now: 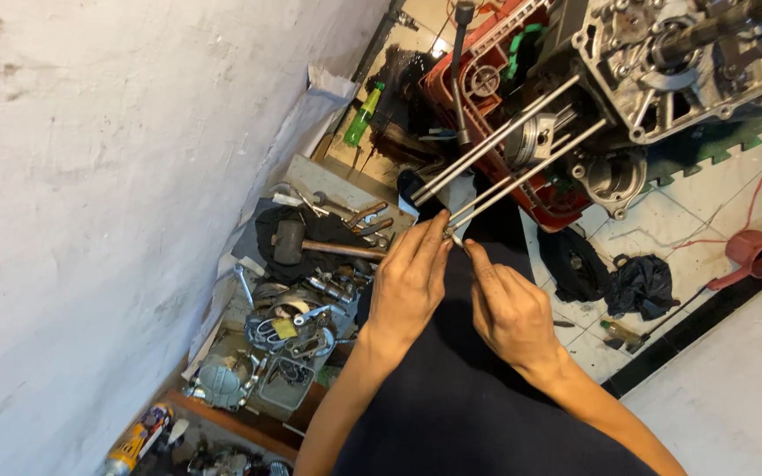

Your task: The person works on a disassembled engine block mounted on a stand. They use a wrench to tighten bolts on the engine's connecting rods and crankshaft area. The person also briefly handles a small metal part and a cloth.

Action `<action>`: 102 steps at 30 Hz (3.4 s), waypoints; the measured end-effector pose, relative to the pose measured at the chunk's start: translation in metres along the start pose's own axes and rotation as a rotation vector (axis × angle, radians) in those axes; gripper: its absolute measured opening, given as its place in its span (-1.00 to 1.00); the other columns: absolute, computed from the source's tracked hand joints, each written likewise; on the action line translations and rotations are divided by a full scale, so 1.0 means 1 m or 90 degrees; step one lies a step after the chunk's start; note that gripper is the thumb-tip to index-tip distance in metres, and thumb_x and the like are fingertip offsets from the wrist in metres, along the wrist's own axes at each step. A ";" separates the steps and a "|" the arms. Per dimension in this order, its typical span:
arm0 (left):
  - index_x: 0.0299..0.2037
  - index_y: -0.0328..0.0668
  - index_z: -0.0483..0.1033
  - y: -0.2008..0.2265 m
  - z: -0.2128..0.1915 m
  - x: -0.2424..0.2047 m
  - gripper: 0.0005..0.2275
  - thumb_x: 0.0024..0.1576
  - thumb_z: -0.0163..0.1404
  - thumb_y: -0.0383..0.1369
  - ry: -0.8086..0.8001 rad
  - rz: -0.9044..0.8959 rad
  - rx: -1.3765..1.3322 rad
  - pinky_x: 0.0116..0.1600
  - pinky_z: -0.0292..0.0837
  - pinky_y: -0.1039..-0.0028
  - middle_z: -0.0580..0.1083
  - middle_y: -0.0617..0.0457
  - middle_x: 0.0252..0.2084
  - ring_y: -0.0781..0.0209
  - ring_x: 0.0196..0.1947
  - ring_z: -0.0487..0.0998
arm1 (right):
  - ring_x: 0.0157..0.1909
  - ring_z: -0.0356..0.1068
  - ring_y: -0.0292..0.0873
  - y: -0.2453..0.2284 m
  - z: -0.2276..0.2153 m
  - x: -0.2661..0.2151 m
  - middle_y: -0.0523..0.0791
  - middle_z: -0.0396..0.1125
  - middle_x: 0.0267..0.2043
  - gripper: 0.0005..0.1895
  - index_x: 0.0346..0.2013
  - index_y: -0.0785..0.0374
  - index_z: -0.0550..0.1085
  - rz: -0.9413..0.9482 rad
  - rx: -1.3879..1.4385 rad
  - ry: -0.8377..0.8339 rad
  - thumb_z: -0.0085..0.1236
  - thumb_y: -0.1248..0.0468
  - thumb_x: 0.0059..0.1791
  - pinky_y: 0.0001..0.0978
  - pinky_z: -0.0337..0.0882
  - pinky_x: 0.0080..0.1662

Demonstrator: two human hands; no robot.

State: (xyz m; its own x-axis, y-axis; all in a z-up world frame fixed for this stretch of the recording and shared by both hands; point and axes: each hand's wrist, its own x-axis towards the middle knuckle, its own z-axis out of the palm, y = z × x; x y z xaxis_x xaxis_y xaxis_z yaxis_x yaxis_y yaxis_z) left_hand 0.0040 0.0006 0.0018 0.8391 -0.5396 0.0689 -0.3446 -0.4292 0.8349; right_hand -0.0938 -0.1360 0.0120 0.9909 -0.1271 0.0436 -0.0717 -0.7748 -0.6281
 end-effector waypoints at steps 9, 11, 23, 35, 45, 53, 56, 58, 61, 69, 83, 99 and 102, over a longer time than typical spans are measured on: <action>0.09 -0.40 0.47 -0.009 -0.001 -0.002 -0.79 0.28 0.05 -0.50 -0.016 -0.003 -0.016 -0.04 0.52 0.23 0.51 -0.16 -0.08 -0.13 -0.11 0.57 | -0.47 0.36 -0.09 -0.007 -0.014 0.008 -0.08 0.30 -0.49 -0.45 0.25 0.36 0.40 0.035 -0.040 -0.034 0.16 0.46 -0.07 -0.25 0.38 -0.38; 0.09 -0.40 0.47 -0.012 -0.001 -0.001 -0.78 0.27 0.05 -0.50 -0.020 -0.006 -0.032 -0.04 0.52 0.24 0.51 -0.16 -0.07 -0.12 -0.11 0.58 | -0.46 0.38 -0.08 -0.004 -0.014 0.010 -0.07 0.32 -0.47 -0.46 0.23 0.37 0.41 0.022 -0.039 -0.030 0.17 0.44 -0.07 -0.25 0.38 -0.38; 0.08 -0.33 0.56 -0.025 -0.008 -0.011 -0.72 0.17 0.20 -0.47 0.009 -0.010 -0.136 0.00 0.60 0.38 0.59 -0.12 -0.04 0.03 -0.08 0.67 | -0.45 0.44 -0.10 -0.007 0.012 0.007 -0.03 0.40 -0.43 -0.60 0.13 0.46 0.45 0.003 0.027 0.049 0.15 0.49 -0.02 -0.30 0.42 -0.37; 0.06 -0.32 0.57 -0.024 -0.007 -0.008 -0.72 0.16 0.22 -0.45 0.024 -0.010 -0.137 -0.02 0.61 0.40 0.60 -0.12 -0.07 0.03 -0.10 0.68 | -0.30 0.53 0.00 0.004 0.009 0.006 0.10 0.49 -0.21 -0.67 0.07 0.49 0.46 -0.001 0.091 0.062 0.12 0.48 0.01 -0.29 0.50 -0.25; -0.06 -0.32 0.55 -0.040 0.003 -0.049 -0.82 0.24 0.15 -0.38 -0.064 -0.149 -0.249 -0.14 0.53 0.42 0.57 -0.06 -0.20 0.09 -0.23 0.65 | -0.41 0.55 -0.10 0.021 0.002 0.000 -0.01 0.51 -0.36 -0.77 -0.05 0.36 0.54 0.099 0.240 -0.169 0.15 0.36 0.01 -0.37 0.48 -0.36; -0.21 -0.25 0.60 -0.091 0.011 -0.143 -0.85 0.16 0.18 -0.33 -0.095 -0.371 -0.286 -0.37 0.38 0.42 0.52 0.00 -0.47 0.22 -0.50 0.49 | -0.42 0.47 -0.36 0.069 0.047 -0.008 -0.15 0.52 -0.44 -0.84 -0.22 0.29 0.61 0.258 0.346 -0.361 0.28 0.32 -0.07 -0.50 0.42 -0.36; -0.17 -0.24 0.60 -0.097 0.018 -0.182 -0.83 0.16 0.17 -0.30 -0.153 -0.356 -0.307 -0.37 0.39 0.38 0.51 0.00 -0.47 0.24 -0.50 0.49 | -0.34 0.40 -0.39 0.073 0.074 -0.024 -0.19 0.46 -0.38 -0.87 -0.20 0.30 0.60 0.308 0.441 -0.380 0.26 0.34 -0.02 -0.52 0.37 -0.30; -0.15 -0.24 0.59 -0.107 0.020 -0.210 -0.81 0.15 0.16 -0.30 -0.146 -0.349 -0.331 -0.36 0.41 0.35 0.52 -0.01 -0.45 0.22 -0.48 0.52 | -0.36 0.34 -0.37 0.075 0.091 -0.027 -0.20 0.41 -0.39 -0.88 -0.18 0.30 0.61 0.308 0.437 -0.383 0.25 0.34 0.01 -0.52 0.33 -0.31; -0.21 -0.19 0.62 -0.127 0.022 -0.246 -0.86 0.11 0.18 -0.34 -0.088 -0.320 -0.114 -0.21 0.48 0.25 0.62 -0.02 -0.30 0.00 -0.27 0.64 | -0.34 0.39 -0.37 0.074 0.102 -0.021 -0.17 0.46 -0.37 -0.88 -0.19 0.32 0.55 0.361 0.387 -0.310 0.21 0.32 0.04 -0.52 0.38 -0.31; -0.01 -0.30 0.47 -0.100 0.053 -0.243 -0.72 0.17 0.15 -0.31 0.220 -0.216 -0.062 -0.09 0.48 0.13 0.54 -0.31 -0.13 -0.29 -0.13 0.56 | -0.32 0.50 -0.35 0.066 0.145 -0.045 -0.15 0.54 -0.33 -0.85 -0.23 0.32 0.59 0.067 0.230 -0.523 0.19 0.33 -0.05 -0.47 0.44 -0.24; 0.08 -0.30 0.45 -0.125 0.132 -0.397 -0.71 0.18 0.00 -0.39 0.039 -0.553 0.043 -0.26 0.45 -0.03 0.50 -0.32 -0.53 -0.37 -0.46 0.55 | -0.02 0.43 -0.31 0.192 0.164 -0.146 -0.15 0.46 -0.04 -0.69 0.07 0.32 0.48 0.217 0.284 -0.349 0.16 0.34 0.03 -0.48 0.40 -0.06; -0.12 -0.28 0.45 -0.060 0.170 -0.481 -0.96 0.30 0.00 -0.49 0.387 -0.276 -0.440 0.01 0.52 0.38 0.56 -0.11 -0.03 0.09 -0.04 0.61 | -0.30 0.37 -0.22 0.208 0.245 -0.352 -0.05 0.47 -0.29 -0.78 -0.09 0.33 0.58 0.465 0.206 -0.515 0.14 0.24 0.08 -0.32 0.38 -0.25; -0.06 -0.27 0.40 -0.073 0.166 -0.500 -0.94 0.36 -0.08 -0.45 0.376 -0.397 -0.501 -0.13 0.54 0.40 0.60 -0.04 -0.17 0.15 -0.25 0.63 | -0.21 0.45 -0.31 0.185 0.279 -0.319 -0.13 0.53 -0.25 -0.78 -0.08 0.30 0.56 0.258 0.206 -0.555 0.09 0.24 0.07 -0.44 0.44 -0.14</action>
State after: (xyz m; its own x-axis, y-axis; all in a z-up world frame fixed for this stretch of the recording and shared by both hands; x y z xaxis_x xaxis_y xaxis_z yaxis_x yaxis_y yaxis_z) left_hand -0.4605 0.1816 -0.1849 0.9081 0.1171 -0.4021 0.3790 0.1784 0.9080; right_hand -0.3914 -0.0654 -0.3350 0.6462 0.2530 -0.7200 -0.5146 -0.5522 -0.6559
